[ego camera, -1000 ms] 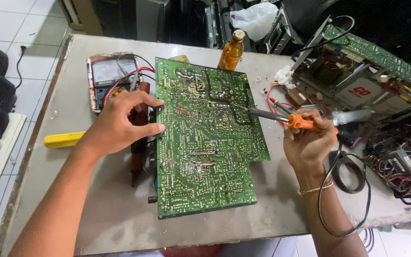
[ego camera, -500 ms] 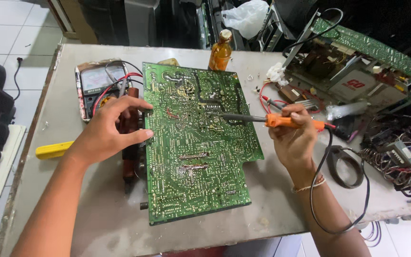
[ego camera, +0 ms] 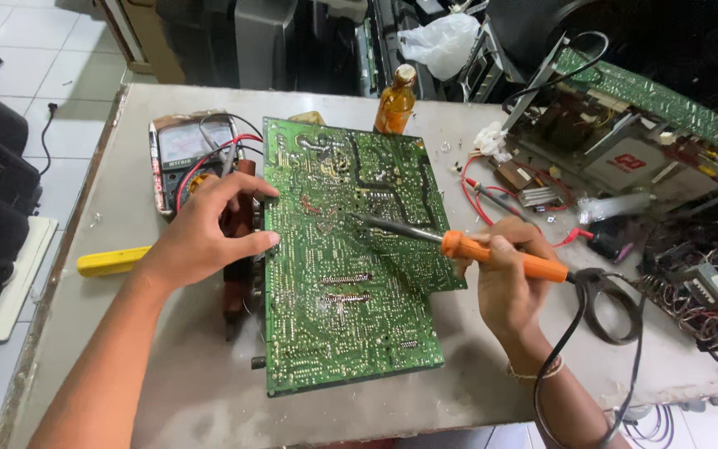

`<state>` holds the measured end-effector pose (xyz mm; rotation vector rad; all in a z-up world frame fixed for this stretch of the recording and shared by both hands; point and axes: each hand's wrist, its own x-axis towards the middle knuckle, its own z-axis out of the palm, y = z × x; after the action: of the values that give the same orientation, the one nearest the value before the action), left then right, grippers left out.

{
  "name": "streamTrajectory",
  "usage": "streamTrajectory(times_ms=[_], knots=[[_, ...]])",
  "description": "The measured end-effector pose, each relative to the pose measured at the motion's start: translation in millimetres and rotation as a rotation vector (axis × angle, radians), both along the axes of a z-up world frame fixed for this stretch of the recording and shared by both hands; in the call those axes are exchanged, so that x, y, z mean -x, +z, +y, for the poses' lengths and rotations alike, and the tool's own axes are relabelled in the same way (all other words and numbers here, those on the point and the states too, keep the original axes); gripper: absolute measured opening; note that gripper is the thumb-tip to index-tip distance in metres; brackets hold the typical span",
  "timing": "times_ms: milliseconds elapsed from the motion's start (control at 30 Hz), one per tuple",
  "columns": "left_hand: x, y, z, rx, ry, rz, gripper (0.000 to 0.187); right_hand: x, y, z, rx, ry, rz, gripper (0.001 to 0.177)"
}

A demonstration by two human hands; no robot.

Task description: The person uses a hot air gun and a soldering iron to work on a green circuit board. They apply heat to specific areas and use the soldering iron to manipulate solder on the board's surface.

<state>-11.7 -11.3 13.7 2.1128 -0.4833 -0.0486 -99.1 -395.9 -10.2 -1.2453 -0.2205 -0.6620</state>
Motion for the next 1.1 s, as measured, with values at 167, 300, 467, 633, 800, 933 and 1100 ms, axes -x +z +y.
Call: streamTrajectory(times_ms=[167, 300, 467, 633, 800, 933, 1100], knots=[[-2.4, -1.2, 1.0, -0.036, 0.008, 0.000, 0.064, -0.8, 7.9, 6.6, 0.170, -0.035, -0.174, 0.016], [-3.5, -1.6, 0.8, -0.044, 0.002, 0.000, 0.065, 0.3, 4.5, 4.9, 0.243, -0.078, -0.236, 0.018], [-7.9, -6.2, 0.1, -0.065, 0.006, -0.043, 0.071, -5.1, 6.8, 5.1, 0.196, -0.119, -0.296, 0.019], [-3.3, 11.0, -6.7, -0.147, 0.019, 0.024, 0.053, -11.7, 0.4, -19.1, 0.040, -0.099, -0.058, 0.013], [1.1, 7.7, -8.3, -0.135, 0.030, 0.014, 0.053, -33.7, -5.3, -49.6, -0.330, -0.111, 0.142, 0.013], [3.6, 8.5, -8.9, -0.139, 0.041, 0.014, 0.053, -45.1, -5.2, -60.5, -0.513, -0.141, 0.287, 0.018], [5.3, 10.6, -11.1, -0.109, 0.079, 0.067, 0.051, -45.1, 3.0, -59.6, -0.597, -0.146, 0.306, 0.020]])
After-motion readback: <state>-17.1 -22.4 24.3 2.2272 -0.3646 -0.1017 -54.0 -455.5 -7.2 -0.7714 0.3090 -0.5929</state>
